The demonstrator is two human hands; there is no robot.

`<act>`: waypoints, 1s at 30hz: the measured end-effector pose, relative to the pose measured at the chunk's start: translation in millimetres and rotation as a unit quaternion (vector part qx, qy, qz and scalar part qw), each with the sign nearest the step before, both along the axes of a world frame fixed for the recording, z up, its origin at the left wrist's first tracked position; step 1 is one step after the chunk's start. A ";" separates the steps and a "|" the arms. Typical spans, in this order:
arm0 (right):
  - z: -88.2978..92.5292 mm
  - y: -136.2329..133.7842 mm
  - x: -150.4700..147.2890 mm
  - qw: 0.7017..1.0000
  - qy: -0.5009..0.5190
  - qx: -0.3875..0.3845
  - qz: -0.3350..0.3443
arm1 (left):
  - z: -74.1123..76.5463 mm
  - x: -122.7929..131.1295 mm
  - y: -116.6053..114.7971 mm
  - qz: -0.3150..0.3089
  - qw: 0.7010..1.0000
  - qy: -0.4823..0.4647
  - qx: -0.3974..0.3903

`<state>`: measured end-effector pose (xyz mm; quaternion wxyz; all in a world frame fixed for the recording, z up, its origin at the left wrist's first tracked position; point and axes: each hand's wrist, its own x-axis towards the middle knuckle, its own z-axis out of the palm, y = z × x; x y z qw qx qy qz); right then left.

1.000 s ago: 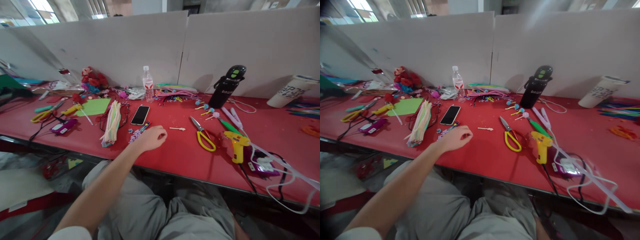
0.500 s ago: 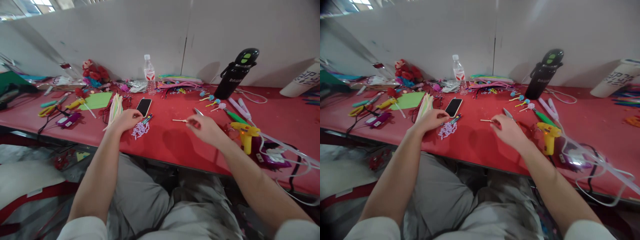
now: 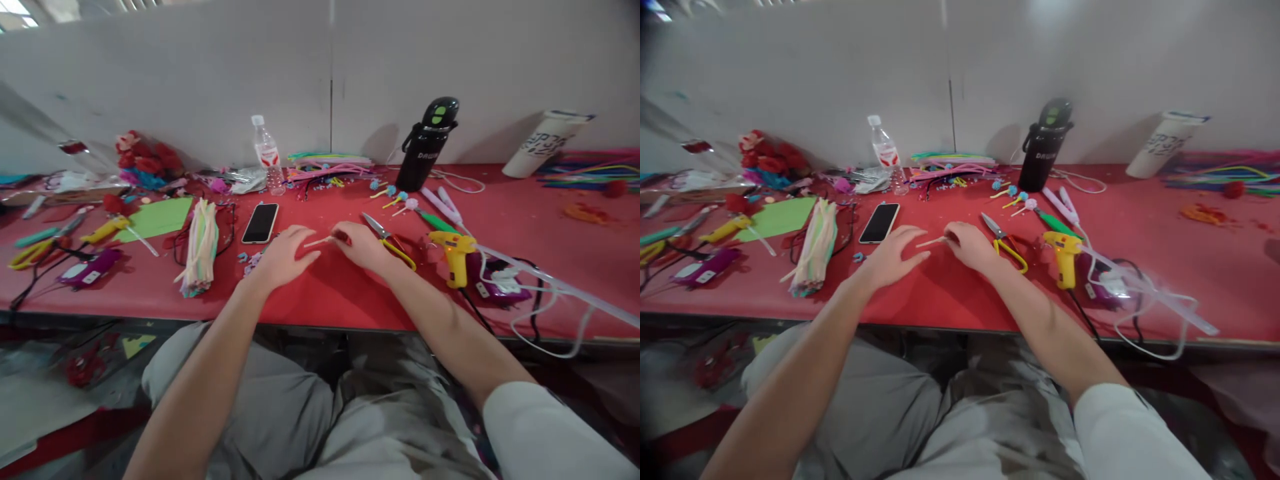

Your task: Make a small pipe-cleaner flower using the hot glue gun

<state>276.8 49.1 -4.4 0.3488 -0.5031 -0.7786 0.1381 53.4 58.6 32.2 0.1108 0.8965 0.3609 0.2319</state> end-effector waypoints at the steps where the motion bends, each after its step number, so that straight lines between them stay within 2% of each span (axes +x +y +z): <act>1: 1.9 -2.3 -3.0 1.000 0.018 0.009 0.017 | -2.3 6.6 -2.9 -0.006 1.000 0.019 -0.005; 4: 2.3 -11.1 -7.9 0.997 0.058 0.023 0.037 | -9.2 17.8 -6.1 -0.014 0.997 0.055 -0.051; 6: -1.8 -15.2 -8.5 0.996 0.072 0.024 0.036 | -14.2 21.2 -4.7 -0.007 0.997 0.035 -0.067; 9: -9.3 -15.2 -9.1 0.997 0.072 0.010 0.025 | -22.9 25.7 -1.6 0.021 0.998 0.013 -0.058; 12: -9.8 -16.3 -10.6 0.996 0.091 -0.010 0.009 | -31.3 31.0 -0.6 0.038 0.997 0.046 -0.049; 15: -0.7 -40.3 -4.8 0.993 0.111 -0.021 -0.026 | -35.2 35.3 -2.8 0.040 0.997 0.044 -0.042; 17: 6.0 -73.8 8.7 0.993 0.095 -0.015 -0.074 | -34.6 37.6 -5.7 0.035 0.998 0.026 -0.040; 20: 9.2 -133.1 44.7 0.970 0.062 0.013 -0.236 | -31.2 41.0 -11.4 0.042 0.999 0.018 -0.028; 22: 7.4 -161.6 74.3 0.924 0.033 0.064 -0.376 | -28.7 43.2 -15.5 0.052 0.998 0.021 -0.016; 23: 6.4 -169.4 88.4 0.905 0.015 0.072 -0.420 | -27.5 44.0 -17.4 0.055 0.998 0.024 -0.015; 26: 6.7 -166.6 119.8 0.894 -0.036 -0.001 -0.446 | -24.1 44.3 -22.9 0.061 0.997 0.038 -0.030; 30: 11.7 -134.1 132.0 0.880 -0.154 -0.116 -0.435 | -18.4 38.4 -28.9 0.072 0.994 0.068 -0.050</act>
